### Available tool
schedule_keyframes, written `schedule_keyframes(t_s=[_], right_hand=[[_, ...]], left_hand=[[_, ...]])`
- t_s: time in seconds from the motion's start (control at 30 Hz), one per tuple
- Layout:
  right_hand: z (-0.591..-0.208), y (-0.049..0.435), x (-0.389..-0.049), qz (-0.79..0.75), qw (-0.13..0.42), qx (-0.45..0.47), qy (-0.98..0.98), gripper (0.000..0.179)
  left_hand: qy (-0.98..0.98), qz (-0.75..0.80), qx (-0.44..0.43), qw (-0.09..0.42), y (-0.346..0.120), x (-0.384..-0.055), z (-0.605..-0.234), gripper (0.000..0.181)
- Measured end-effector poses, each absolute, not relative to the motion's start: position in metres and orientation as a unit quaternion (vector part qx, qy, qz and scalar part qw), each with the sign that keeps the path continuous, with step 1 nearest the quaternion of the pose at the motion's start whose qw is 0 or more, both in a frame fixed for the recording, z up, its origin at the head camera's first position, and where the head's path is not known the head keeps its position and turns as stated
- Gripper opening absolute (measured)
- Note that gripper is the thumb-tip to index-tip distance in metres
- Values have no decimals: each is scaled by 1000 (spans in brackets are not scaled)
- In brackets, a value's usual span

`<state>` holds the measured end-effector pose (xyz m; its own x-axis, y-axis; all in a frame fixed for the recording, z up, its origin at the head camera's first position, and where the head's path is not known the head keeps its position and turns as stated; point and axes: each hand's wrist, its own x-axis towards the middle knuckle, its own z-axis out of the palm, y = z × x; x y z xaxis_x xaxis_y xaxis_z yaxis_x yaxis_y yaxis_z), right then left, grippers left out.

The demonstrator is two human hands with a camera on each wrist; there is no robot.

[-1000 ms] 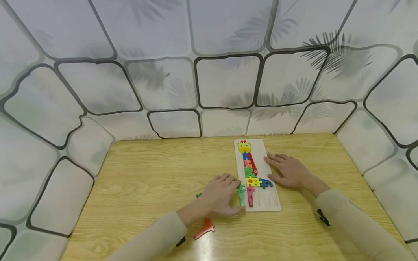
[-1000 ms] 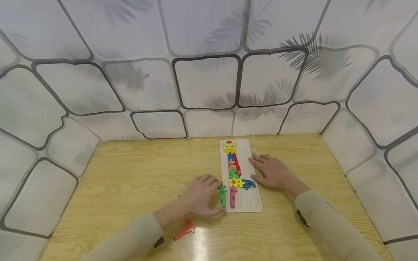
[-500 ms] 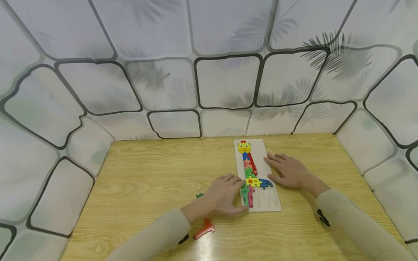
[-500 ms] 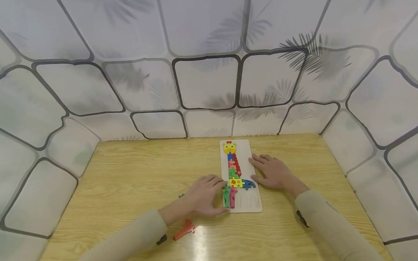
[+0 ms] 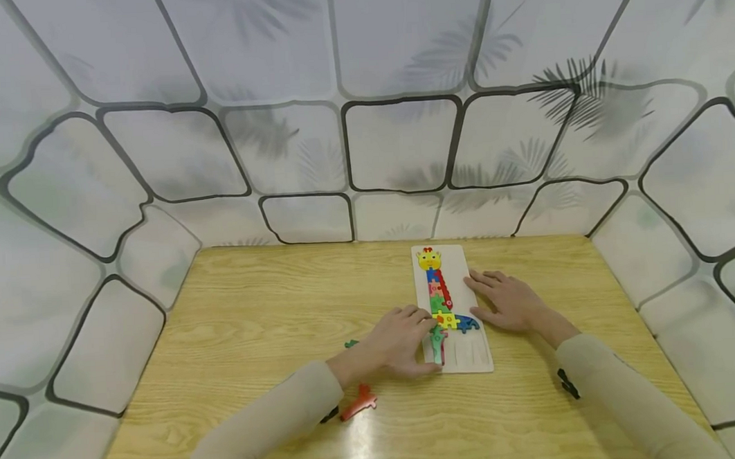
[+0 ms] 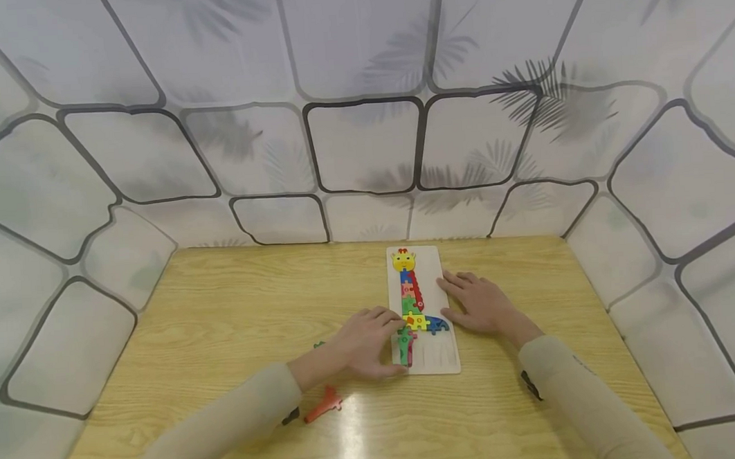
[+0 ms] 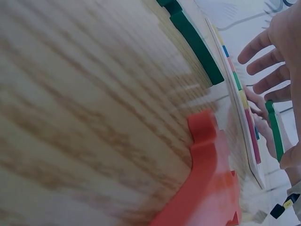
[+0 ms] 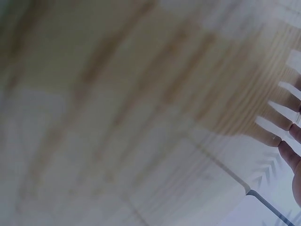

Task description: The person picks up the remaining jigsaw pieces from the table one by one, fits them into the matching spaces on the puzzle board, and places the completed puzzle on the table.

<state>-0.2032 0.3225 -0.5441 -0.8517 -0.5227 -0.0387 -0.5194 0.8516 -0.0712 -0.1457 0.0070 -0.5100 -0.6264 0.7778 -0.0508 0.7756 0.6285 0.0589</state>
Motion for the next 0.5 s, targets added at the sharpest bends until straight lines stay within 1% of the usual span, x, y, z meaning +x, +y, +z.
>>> schedule_keyframes(t_s=[0.4, 0.5], right_hand=[[-546, 323, -204, -31, 26, -271, 962, 74], [-547, 323, -204, -27, 25, -271, 962, 74]], left_hand=[[897, 14, 438, 61, 15, -148, -510, 84], [896, 12, 439, 60, 17, -149, -512, 84]])
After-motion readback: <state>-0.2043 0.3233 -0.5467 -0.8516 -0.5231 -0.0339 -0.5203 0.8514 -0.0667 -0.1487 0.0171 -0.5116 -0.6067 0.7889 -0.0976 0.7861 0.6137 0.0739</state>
